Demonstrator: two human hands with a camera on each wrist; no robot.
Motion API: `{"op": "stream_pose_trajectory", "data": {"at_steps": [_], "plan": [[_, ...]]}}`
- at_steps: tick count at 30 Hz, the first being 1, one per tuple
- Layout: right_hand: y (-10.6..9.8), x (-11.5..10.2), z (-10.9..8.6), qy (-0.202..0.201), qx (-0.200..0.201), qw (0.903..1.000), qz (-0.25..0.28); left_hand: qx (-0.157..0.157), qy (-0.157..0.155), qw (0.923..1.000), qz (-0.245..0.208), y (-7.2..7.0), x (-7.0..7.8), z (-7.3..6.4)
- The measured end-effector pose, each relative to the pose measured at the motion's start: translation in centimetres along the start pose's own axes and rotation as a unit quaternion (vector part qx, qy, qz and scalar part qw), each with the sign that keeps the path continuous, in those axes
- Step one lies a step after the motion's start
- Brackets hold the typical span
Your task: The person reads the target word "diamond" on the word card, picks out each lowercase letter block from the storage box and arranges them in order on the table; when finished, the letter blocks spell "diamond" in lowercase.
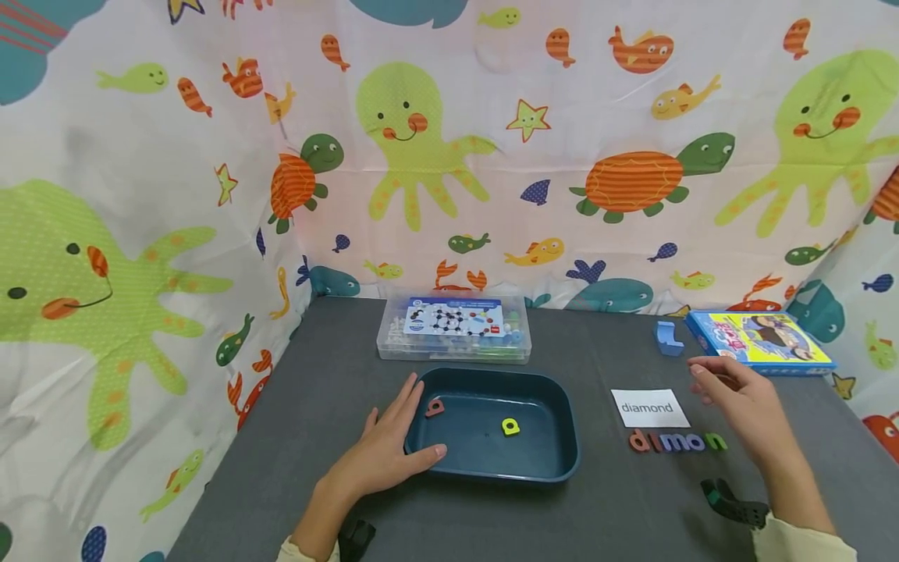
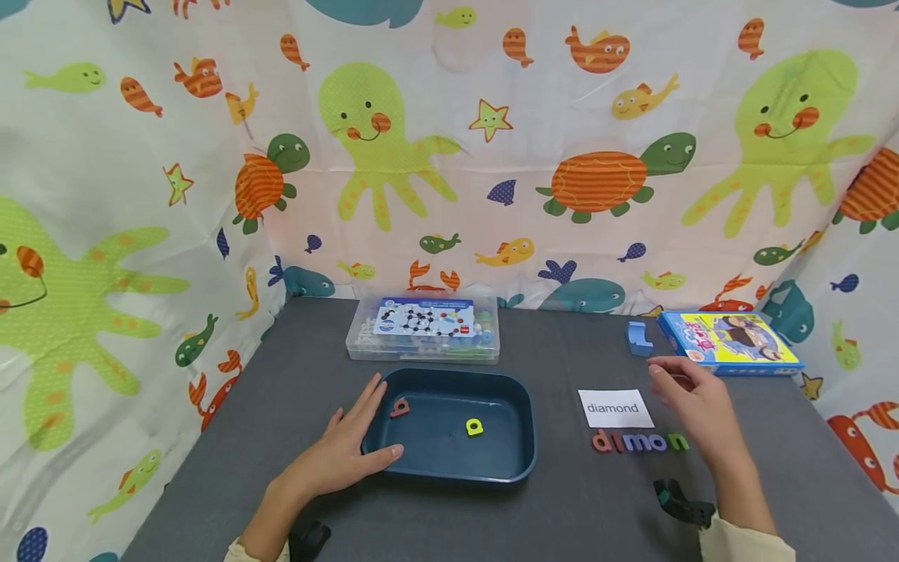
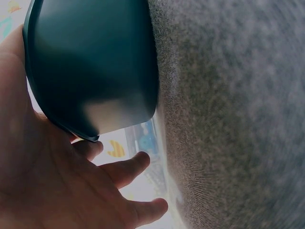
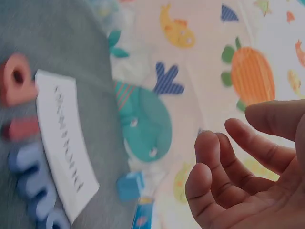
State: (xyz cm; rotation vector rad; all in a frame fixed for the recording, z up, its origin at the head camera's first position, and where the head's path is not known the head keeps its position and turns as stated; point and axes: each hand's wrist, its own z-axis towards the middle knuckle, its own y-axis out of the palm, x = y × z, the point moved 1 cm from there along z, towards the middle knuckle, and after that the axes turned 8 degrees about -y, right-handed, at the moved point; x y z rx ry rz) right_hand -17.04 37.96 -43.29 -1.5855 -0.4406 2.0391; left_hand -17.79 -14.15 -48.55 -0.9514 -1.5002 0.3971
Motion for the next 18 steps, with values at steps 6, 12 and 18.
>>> {"op": "stream_pose_trajectory", "data": {"at_steps": [6,12,18], "plan": [[1.0,-2.1,0.9,-0.043,0.007,0.9978,0.051,-0.002,0.002,1.0000,-0.001,0.0,0.0,0.0],[2.7,-4.3,1.7,-0.077,-0.001,0.9926,0.094,-0.004,0.003,1.0000,-0.006,0.0,-0.1,-0.1],[4.6,-6.7,2.7,-0.105,-0.003,0.9872,0.120,-0.004,0.002,1.0000,-0.003,0.1,-0.2,0.1]]}}
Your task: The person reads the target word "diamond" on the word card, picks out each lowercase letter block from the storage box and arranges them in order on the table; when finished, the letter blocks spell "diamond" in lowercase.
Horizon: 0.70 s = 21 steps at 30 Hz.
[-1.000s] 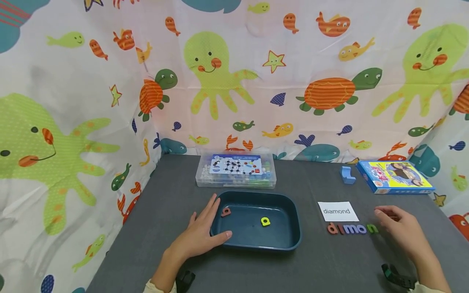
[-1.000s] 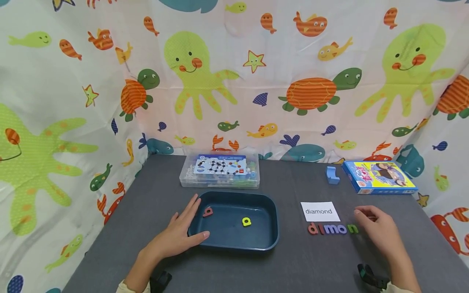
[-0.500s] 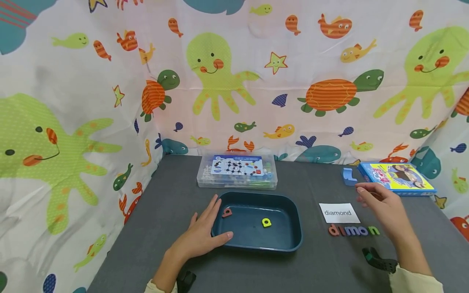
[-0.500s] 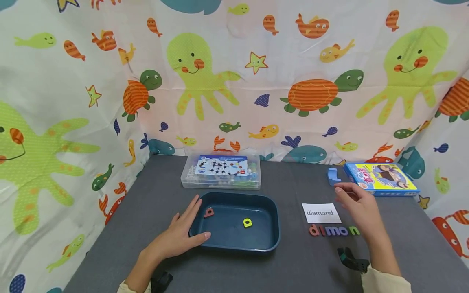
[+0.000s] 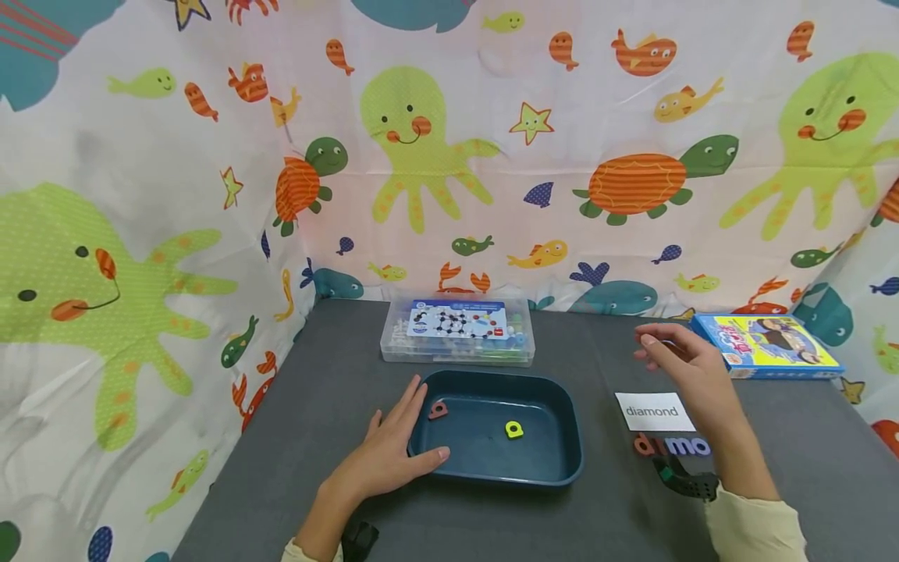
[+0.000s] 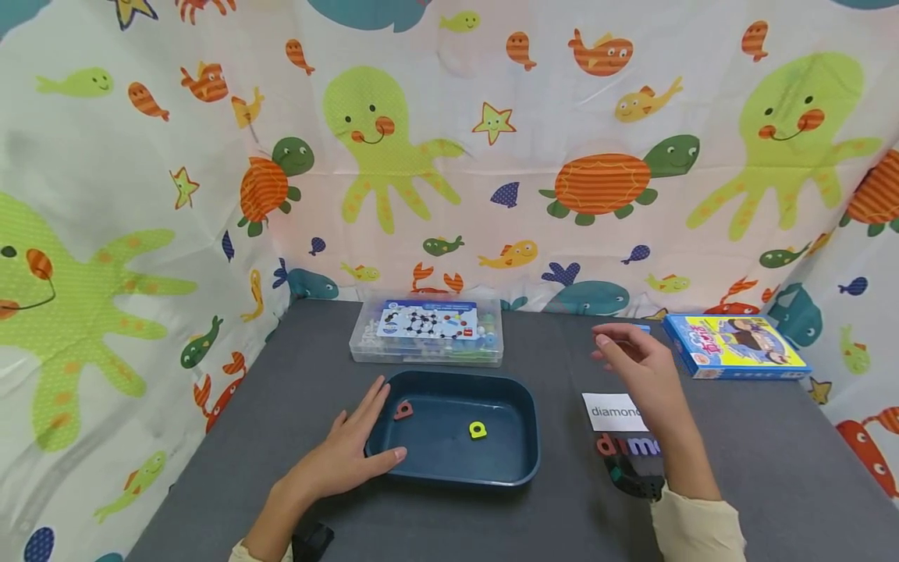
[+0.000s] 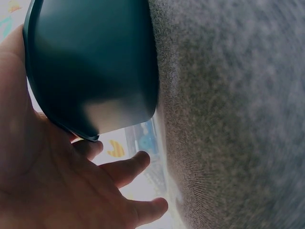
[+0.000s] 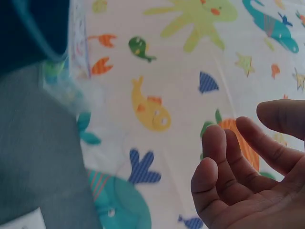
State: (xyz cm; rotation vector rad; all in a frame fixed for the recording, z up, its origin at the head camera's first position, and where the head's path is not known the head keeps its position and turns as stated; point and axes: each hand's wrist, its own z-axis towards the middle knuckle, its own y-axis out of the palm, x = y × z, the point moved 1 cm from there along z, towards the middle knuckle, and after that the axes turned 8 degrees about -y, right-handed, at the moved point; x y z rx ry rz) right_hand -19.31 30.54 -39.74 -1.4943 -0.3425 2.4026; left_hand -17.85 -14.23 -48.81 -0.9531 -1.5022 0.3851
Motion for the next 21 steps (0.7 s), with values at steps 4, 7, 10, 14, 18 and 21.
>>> {"op": "stream_pose_trajectory", "data": {"at_steps": [4,7,10,14,18,21], "plan": [[1.5,-1.0,1.0,-0.030,-0.004,0.9992,0.025,0.000,0.000,1.0000,-0.001,0.0,0.0,0.0],[2.6,-1.8,1.7,-0.045,-0.008,0.9978,0.048,0.000,0.001,1.0000,-0.003,0.0,0.0,0.0],[3.8,-2.4,2.2,-0.053,-0.014,0.9969,0.057,0.000,0.001,1.0000,-0.005,0.0,0.1,-0.2],[5.2,-3.2,2.9,-0.059,-0.015,0.9963,0.061,0.000,0.003,1.0000,-0.005,-0.1,0.2,-0.2],[6.6,-3.8,3.4,-0.067,-0.013,0.9954,0.067,0.000,0.004,1.0000,-0.003,-0.1,0.2,-0.1],[7.7,-4.0,3.8,-0.076,-0.018,0.9942,0.075,0.000,0.001,1.0000,-0.001,-0.1,0.1,-0.1]]}}
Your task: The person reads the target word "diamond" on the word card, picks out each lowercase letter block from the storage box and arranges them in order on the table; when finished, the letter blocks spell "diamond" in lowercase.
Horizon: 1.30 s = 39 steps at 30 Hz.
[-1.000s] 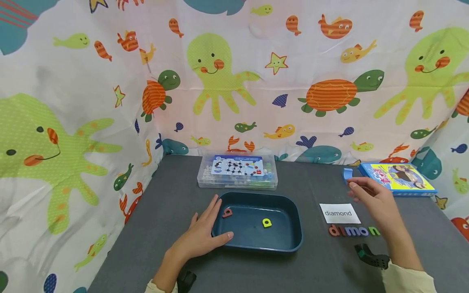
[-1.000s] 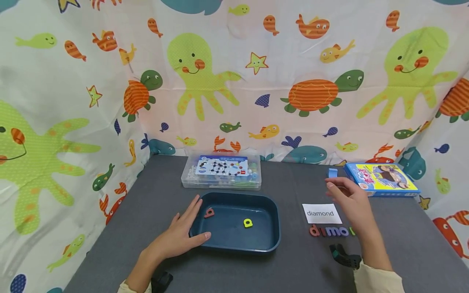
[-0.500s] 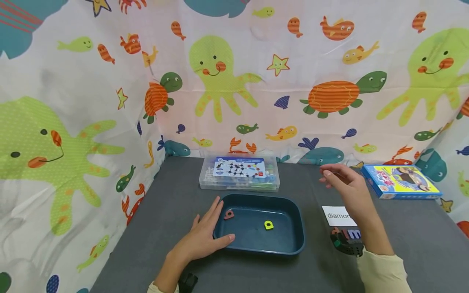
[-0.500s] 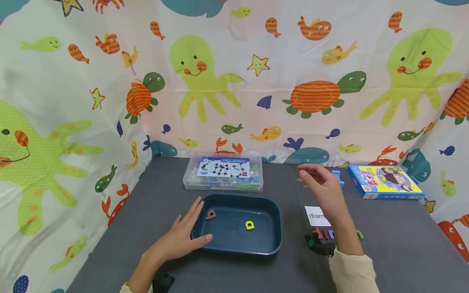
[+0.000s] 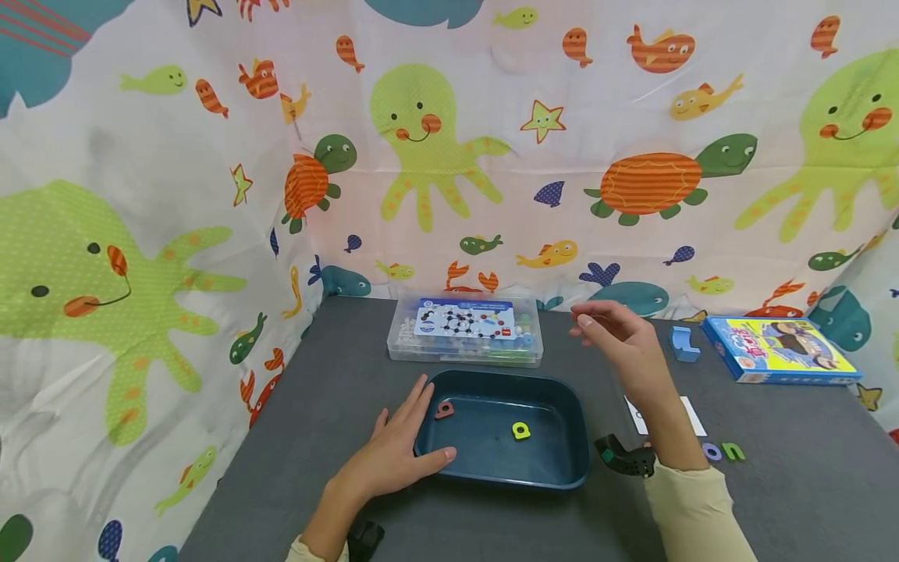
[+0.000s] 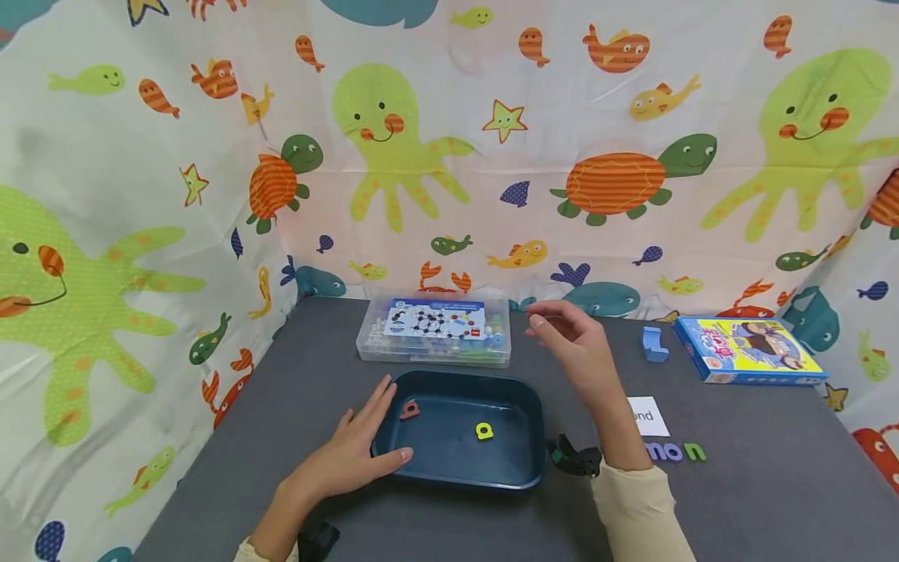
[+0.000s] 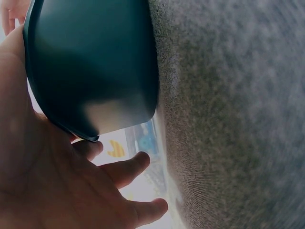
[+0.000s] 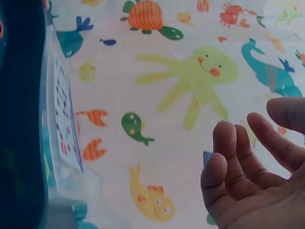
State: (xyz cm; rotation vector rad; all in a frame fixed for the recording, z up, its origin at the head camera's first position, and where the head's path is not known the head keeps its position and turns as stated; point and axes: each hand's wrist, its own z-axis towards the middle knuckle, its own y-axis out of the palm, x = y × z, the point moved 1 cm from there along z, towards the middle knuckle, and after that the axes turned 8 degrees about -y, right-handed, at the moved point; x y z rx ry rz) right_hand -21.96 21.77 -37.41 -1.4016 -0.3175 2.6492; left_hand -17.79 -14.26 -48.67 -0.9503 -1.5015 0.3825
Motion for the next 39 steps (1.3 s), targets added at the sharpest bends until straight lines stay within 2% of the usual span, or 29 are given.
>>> {"op": "stream_pose_trajectory", "data": {"at_steps": [8,30,39], "plan": [[1.8,0.2,0.3,-0.009,-0.021,0.9994,0.025,-0.001,-0.001,1.0000,0.002,0.0,0.1,0.1],[5.3,2.1,-0.3,0.016,-0.113,0.9934,0.017,-0.002,0.003,1.0000,-0.007,-0.1,0.2,0.0],[6.2,2.2,-0.6,0.034,-0.133,0.9905,0.011,-0.002,0.000,1.0000,-0.005,-0.1,0.2,0.0]]}}
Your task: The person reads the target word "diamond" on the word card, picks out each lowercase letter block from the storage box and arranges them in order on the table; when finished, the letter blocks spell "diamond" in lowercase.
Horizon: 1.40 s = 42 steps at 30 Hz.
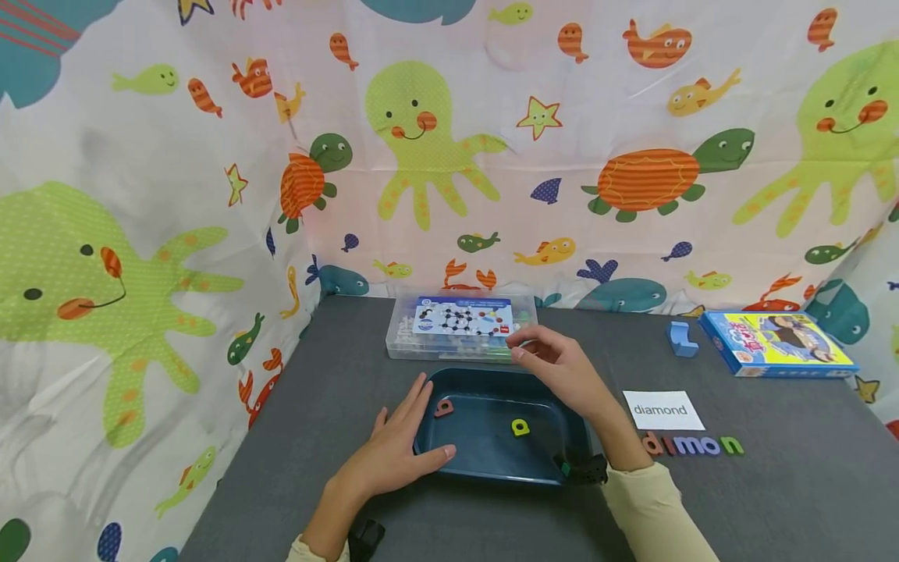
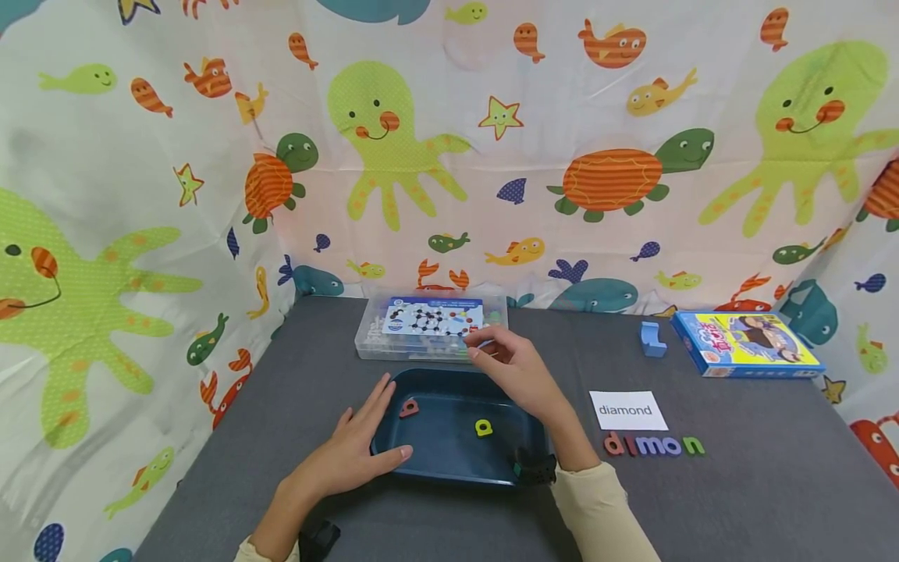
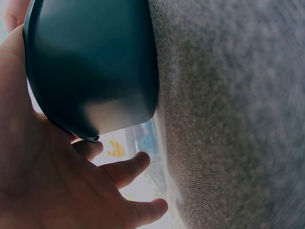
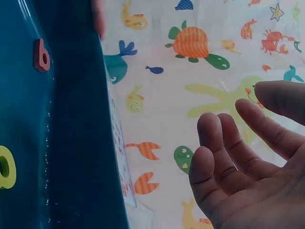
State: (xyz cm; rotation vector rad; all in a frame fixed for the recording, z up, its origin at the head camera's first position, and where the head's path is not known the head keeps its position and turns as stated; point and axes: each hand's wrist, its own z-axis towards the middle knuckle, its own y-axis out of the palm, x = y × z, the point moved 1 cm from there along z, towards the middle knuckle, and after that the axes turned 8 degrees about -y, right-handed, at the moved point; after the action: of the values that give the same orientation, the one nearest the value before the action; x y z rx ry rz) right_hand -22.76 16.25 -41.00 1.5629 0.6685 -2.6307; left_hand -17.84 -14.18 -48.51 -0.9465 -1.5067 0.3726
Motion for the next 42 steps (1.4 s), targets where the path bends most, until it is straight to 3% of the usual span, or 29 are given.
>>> {"op": "stream_pose_trajectory", "data": {"at_steps": [16,42], "plan": [[0.5,0.9,-0.6,0.013,-0.042,0.9985,-0.033,0.003,-0.008,0.9999,0.006,-0.1,0.3,0.2],[0.0,0.9,-1.6,0.009,-0.044,0.9983,-0.036,0.006,-0.006,0.9999,0.007,0.2,0.0,0.1]]}}
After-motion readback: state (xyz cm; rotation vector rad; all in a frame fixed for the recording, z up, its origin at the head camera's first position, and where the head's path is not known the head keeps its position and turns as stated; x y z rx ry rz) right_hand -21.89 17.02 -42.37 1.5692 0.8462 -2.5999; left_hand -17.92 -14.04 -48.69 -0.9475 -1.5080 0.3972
